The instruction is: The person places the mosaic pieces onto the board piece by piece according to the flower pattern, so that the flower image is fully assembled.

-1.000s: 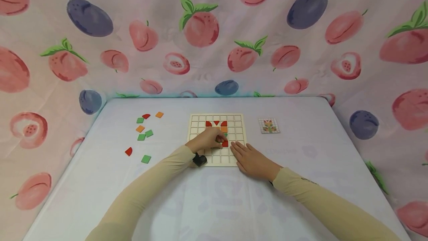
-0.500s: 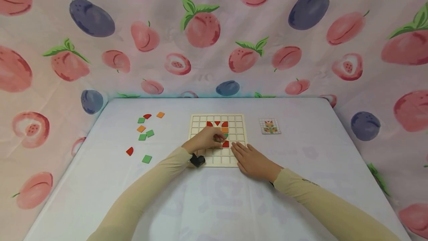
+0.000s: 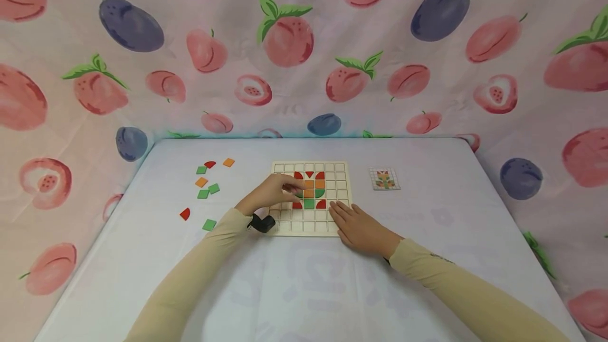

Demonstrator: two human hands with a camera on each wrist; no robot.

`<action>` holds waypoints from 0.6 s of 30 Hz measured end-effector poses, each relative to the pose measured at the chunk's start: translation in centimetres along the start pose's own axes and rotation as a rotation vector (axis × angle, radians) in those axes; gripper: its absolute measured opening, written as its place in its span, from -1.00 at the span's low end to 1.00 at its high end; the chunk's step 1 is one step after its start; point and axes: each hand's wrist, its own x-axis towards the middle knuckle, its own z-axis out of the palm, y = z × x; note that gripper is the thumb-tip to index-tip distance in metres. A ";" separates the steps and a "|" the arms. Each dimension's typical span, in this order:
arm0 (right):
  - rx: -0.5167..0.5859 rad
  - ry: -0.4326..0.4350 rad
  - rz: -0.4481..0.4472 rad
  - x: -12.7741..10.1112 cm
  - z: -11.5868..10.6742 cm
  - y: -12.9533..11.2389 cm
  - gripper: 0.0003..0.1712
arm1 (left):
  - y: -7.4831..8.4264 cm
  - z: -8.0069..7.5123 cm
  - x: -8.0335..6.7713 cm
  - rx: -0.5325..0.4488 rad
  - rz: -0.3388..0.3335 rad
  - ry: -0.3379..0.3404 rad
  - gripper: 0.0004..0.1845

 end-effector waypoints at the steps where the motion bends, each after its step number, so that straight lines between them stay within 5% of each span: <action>1: -0.001 0.000 0.000 0.0 0.0 0.0 -0.36 | -0.1 -0.4 -0.3 0.003 0.012 0.011 -0.65; 6: -0.015 0.010 -0.001 0.0 -0.1 -0.1 -0.36 | -1.4 -2.5 -2.2 0.063 0.029 0.093 -0.65; 18: -0.010 0.008 0.005 0.0 -0.1 -0.1 -0.37 | -5.7 -7.2 -8.3 0.057 -0.098 0.219 -0.64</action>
